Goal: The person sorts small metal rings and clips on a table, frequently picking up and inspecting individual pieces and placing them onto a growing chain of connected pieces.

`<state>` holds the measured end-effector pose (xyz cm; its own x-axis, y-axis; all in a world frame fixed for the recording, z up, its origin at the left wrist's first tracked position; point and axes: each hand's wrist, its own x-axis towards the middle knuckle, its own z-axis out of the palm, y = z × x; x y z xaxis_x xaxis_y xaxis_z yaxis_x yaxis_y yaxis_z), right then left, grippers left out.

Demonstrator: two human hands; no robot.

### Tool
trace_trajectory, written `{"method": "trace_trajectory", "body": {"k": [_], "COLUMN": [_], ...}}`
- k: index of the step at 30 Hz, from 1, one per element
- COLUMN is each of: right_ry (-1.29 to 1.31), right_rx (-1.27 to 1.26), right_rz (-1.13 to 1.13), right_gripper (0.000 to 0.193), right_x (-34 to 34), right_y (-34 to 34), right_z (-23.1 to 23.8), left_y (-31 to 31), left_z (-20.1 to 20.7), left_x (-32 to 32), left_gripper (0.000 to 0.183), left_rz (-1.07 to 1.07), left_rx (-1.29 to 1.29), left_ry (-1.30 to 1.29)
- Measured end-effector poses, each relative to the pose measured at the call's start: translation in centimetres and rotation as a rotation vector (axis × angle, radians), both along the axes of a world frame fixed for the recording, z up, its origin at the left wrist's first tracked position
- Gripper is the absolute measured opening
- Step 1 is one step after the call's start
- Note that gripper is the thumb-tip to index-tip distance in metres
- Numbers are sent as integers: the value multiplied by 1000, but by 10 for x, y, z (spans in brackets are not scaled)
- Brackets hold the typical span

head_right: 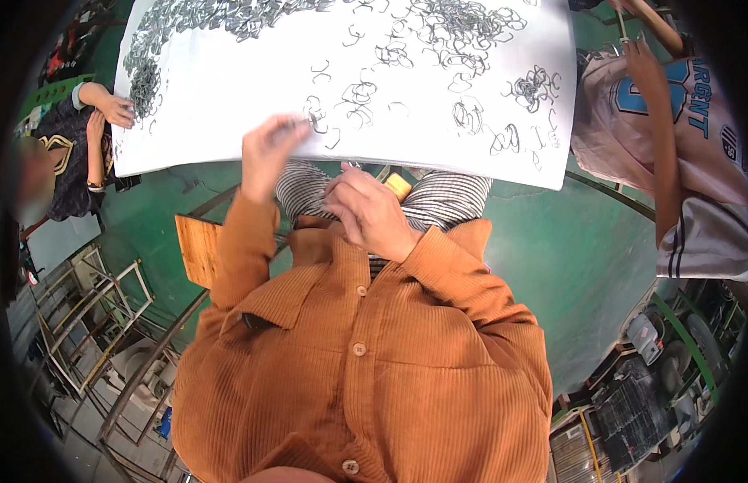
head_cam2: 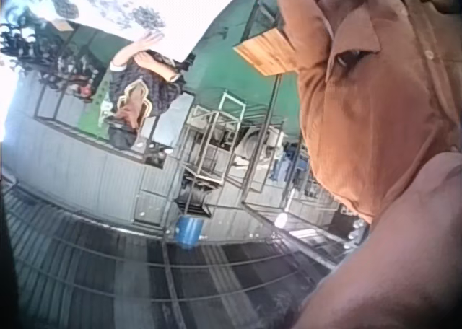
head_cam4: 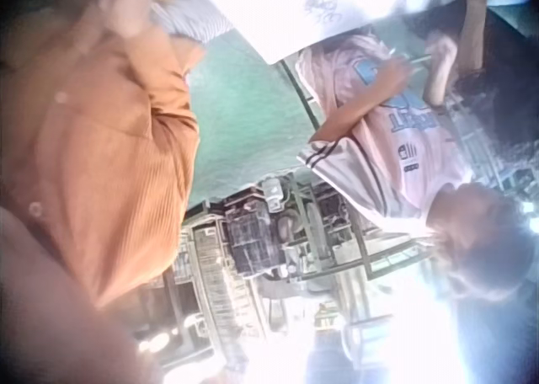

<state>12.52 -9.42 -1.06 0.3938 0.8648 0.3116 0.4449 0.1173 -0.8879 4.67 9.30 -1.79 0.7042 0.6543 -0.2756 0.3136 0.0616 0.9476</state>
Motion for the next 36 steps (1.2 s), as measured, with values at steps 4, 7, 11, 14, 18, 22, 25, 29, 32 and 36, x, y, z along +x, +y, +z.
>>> {"method": "trace_trajectory", "body": {"k": [4, 7, 11, 14, 18, 22, 25, 29, 32, 36], "right_ry": [-27, -35, -28, -22, 35, 102, -82, -477, -604, -671], "right_rx": [-15, 2, -18, -53, -100, -139, -130, -385, -536, -717], "right_rz": [-38, -55, -103, -134, -152, -79, -249, -601, -661, -643], "right_gripper": [11, 9, 10, 12, 10, 13, 28, 58, 65, 70], "right_x": [-5, -10, -17, -20, -20, -4, 42, 135, 181, 193], "right_y": [1, -1, -3, -11, -16, -19, -9, 39, 77, 102], "right_z": [-2, 0, 7, 5, -2, 6, -18, -79, -101, -110], "left_y": [-62, -75, -80, -81, -87, -89, -92, -95, -98, -100], "left_z": [35, 33, 45, 48, 51, 50, 53, 56, 60, 61], "left_x": [-50, -58, -67, -63, -61, -61, -64, -63, -64, -69], "left_gripper": [20, 20, 22, 23, 24, 22, 22, 21, 22, 23], "left_rz": [-9, -1, -4, -59, -167, -116, -97, -53, -11, 21], "left_rx": [-42, 93, 23, 57, 444, 446, 443, 455, 469, 459], "left_ry": [-77, -141, -133, -149, -101, -150, -149, -131, -123, -129]}}
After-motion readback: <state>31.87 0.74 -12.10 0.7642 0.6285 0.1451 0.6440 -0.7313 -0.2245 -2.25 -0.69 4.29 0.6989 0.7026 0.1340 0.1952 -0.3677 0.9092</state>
